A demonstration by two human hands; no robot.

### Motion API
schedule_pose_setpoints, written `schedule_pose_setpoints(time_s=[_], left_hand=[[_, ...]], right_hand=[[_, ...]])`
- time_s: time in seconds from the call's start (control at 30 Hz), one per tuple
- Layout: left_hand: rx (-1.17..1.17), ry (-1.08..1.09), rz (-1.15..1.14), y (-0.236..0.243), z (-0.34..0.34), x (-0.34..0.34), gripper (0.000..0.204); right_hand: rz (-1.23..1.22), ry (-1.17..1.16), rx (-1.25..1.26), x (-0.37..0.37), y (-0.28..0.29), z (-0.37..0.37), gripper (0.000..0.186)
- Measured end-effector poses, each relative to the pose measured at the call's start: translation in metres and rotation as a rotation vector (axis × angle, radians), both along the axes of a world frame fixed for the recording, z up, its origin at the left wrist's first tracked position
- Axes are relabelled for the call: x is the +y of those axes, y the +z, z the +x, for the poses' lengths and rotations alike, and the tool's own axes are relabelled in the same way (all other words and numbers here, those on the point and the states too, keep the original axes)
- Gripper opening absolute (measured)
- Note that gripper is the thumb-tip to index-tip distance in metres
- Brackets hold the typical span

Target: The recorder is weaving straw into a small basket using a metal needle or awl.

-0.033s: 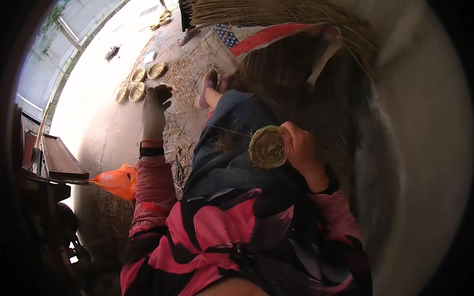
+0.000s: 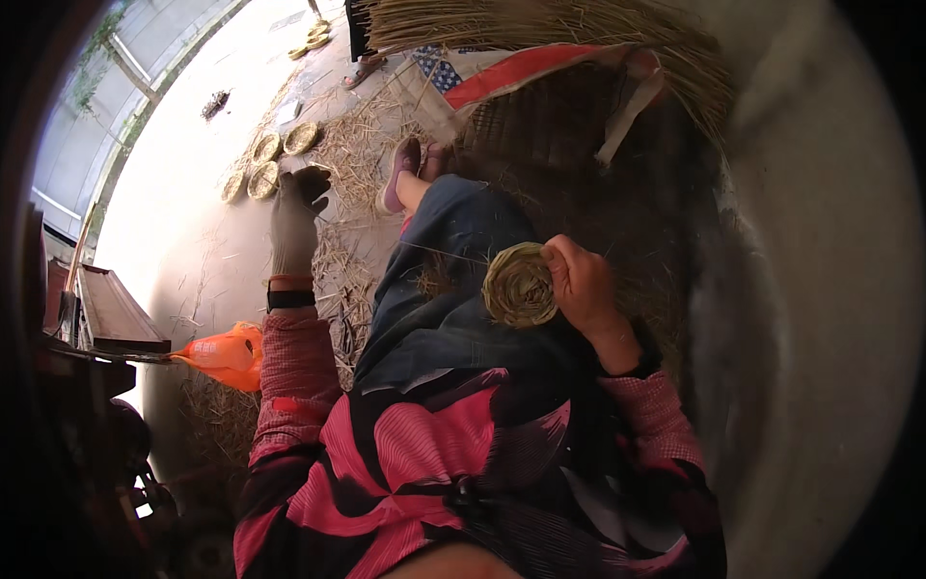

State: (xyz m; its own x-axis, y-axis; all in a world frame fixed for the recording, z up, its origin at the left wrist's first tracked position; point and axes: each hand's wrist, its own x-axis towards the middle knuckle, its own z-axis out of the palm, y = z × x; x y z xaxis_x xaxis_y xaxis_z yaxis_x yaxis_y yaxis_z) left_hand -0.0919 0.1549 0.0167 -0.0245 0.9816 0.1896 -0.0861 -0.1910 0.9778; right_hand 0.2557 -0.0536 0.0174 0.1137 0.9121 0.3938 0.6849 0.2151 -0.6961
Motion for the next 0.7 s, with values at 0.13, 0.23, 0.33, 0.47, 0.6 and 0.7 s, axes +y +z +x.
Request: schedule_pose_setpoints(time_s=[0.13, 0.23, 0.33, 0.47, 0.6, 0.7], left_hand=[[-0.228, -0.118, -0.142, 0.005, 0.01, -0.002, 0.042], [0.252, -0.182, -0.223, 0.039, 0.043, -0.024, 0.031], [0.41, -0.429, -0.048, 0.048, 0.067, -0.046, 0.028], [0.255, -0.885, 0.03, -0.005, 0.08, -0.095, 0.036], [0.238, -1.142, -0.271, 0.026, 0.111, -0.132, 0.046], [0.594, -1.065, 0.347, -0.024, 0.088, -0.13, 0.046]], right_hand=[[0.017, -0.034, -0.053, 0.012, 0.0, 0.0, 0.027], [0.016, -0.006, -0.016, 0.026, 0.001, 0.001, 0.03], [0.027, 0.004, -0.026, 0.023, 0.013, 0.004, 0.024], [0.1, 0.061, 0.016, 0.018, -0.014, -0.001, 0.014], [-0.013, 0.056, 0.115, -0.004, -0.013, -0.006, 0.021], [0.007, 0.091, 0.128, -0.007, -0.018, -0.013, 0.024]])
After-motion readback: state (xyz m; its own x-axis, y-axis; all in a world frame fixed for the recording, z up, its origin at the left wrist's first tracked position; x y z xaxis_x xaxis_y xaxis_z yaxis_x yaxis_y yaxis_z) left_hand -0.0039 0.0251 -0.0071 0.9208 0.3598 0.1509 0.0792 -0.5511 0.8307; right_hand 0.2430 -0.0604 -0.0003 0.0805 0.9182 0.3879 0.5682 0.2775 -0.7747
